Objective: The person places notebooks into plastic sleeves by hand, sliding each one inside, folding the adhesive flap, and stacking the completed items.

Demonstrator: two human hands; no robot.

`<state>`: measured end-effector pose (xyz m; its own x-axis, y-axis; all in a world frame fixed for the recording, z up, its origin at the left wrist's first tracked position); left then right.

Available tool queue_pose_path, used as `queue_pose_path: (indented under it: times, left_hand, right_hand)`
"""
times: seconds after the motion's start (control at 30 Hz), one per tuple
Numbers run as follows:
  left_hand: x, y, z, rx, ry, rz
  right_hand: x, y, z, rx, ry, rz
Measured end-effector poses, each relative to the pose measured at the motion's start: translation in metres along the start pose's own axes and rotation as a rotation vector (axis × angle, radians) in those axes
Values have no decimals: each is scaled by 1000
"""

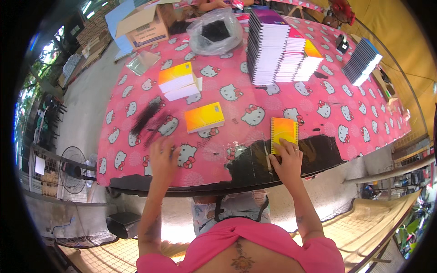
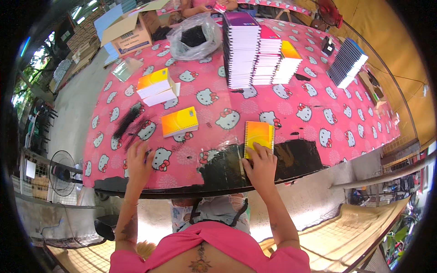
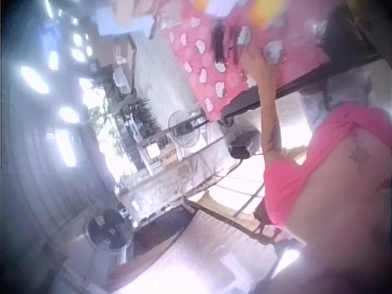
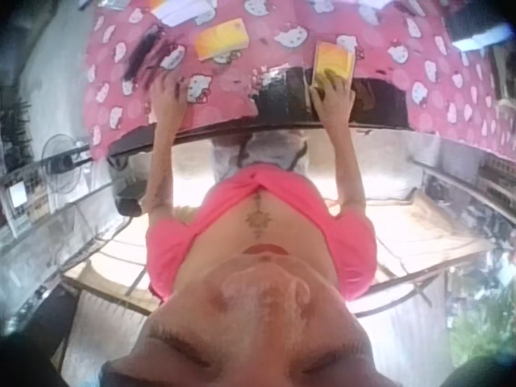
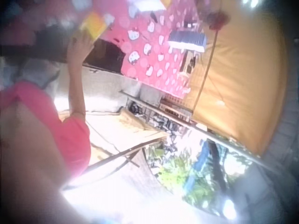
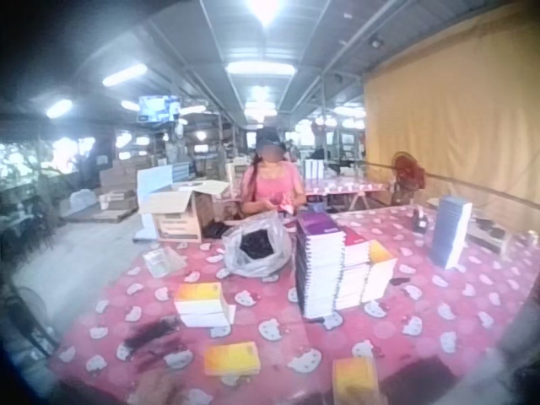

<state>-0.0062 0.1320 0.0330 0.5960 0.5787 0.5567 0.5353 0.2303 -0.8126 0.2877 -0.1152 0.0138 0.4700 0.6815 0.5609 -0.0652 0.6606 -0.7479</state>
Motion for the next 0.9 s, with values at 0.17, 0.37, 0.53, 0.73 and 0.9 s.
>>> queue_pose_path:
  times: [0.17,0.37,0.53,0.73,0.9]
  left_hand:
    - [71,51,-72,-295,336,10]
    - [67,109,-56,-114,436,306]
    - [73,28,-107,-197,352,-94]
    - [22,39,-172,-356,409,88]
    - [-16,69,-115,-949,-325,70]
  right_hand:
    - [-2,15,-19,-72,45,149]
    - [1,0,-9,41,55,153]
    - [13,-5,47,429,12,46]
    - [-25,75,-10,1140,506,96]
    - [-14,67,14,1034,392,197]
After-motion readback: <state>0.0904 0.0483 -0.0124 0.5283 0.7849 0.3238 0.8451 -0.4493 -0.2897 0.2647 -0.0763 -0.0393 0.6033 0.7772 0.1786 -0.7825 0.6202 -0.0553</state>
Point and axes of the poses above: each hand's wrist, its own x-axis towards the middle knuckle, its own y-axis out of the palm, z = x × y, the point moved 9 cm from there along x, towards the middle knuckle, and after that the axes turned 1 degree about x, right-handed, at the moved point
